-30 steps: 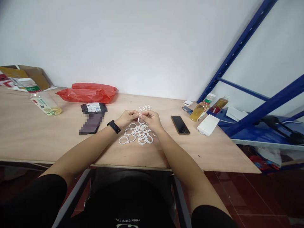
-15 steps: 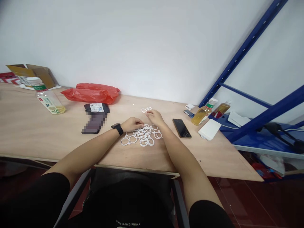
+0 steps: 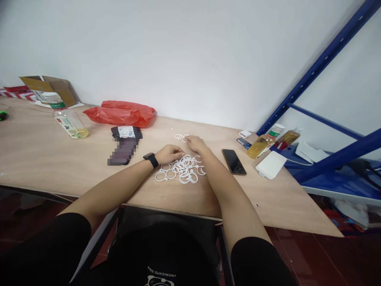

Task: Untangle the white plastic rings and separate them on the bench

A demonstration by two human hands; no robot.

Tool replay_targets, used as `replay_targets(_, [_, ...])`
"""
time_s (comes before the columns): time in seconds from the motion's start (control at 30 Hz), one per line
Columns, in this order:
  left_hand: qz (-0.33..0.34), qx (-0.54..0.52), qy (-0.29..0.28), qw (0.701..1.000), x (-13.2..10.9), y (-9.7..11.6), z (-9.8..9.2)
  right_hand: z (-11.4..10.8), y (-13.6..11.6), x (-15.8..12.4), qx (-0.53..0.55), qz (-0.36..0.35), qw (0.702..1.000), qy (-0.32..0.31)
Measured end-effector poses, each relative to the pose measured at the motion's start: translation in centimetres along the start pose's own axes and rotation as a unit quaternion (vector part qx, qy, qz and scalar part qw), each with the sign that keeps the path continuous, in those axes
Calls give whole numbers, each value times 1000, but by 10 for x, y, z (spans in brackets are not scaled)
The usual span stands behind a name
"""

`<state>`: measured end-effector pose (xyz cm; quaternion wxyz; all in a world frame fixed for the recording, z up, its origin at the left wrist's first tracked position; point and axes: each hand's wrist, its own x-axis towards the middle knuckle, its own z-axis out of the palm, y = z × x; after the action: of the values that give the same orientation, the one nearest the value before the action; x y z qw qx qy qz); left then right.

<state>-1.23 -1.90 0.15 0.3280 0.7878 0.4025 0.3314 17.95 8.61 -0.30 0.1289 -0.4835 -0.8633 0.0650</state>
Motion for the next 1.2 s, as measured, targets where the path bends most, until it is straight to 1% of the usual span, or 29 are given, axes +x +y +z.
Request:
replay_targets(0.17, [4,87,69,994,4,-5,-6,-7,-22,-18,-14,-85,996,-2])
replay_targets(0.23, [-1,101,91,991,5,-8,-8,-8,-27,-23,3,-97,995,8])
replay_targets(0.4, [-53,60,140,987,7,-15,-9,-8,-30,-28,55,-65,996,39])
replay_targets(0.47, [-72,25,142,987,8,-15,-8,-9,-31,-29,72,-58,994,58])
replay_targets(0.53, [-72,-4,151,986,8,-14,-7,-13,-32,-32,96,-57,990,88])
replay_targets(0.6, [-59,-20,188,980,9,-12,-7,-18,-34,-35,130,-55,982,126])
replay_targets(0.67, [-40,-27,245,968,9,-10,-9,-22,-38,-41,170,-54,971,160])
replay_targets(0.73, [-20,-22,294,955,9,-9,-12,-26,-42,-49,205,-52,960,182])
replay_targets(0.77, [-9,-17,305,952,9,-9,-12,-27,-44,-53,215,-54,957,186])
replay_targets(0.8, [4,-14,304,953,8,-9,-13,-28,-46,-58,217,-58,956,187])
replay_targets(0.83, [16,-16,290,957,8,-9,-13,-29,-49,-62,212,-65,957,185])
replay_targets(0.93, [55,-30,211,975,5,-7,-9,-31,-56,-75,176,-82,964,182])
replay_targets(1.0, [75,-23,175,982,3,-3,-6,-31,-59,-81,182,-68,963,189])
replay_targets(1.1, [84,-6,170,982,2,0,-5,-29,-60,-82,265,-26,943,201])
replay_targets(1.2, [74,-24,193,978,3,-3,-5,-24,-58,-78,379,10,905,195])
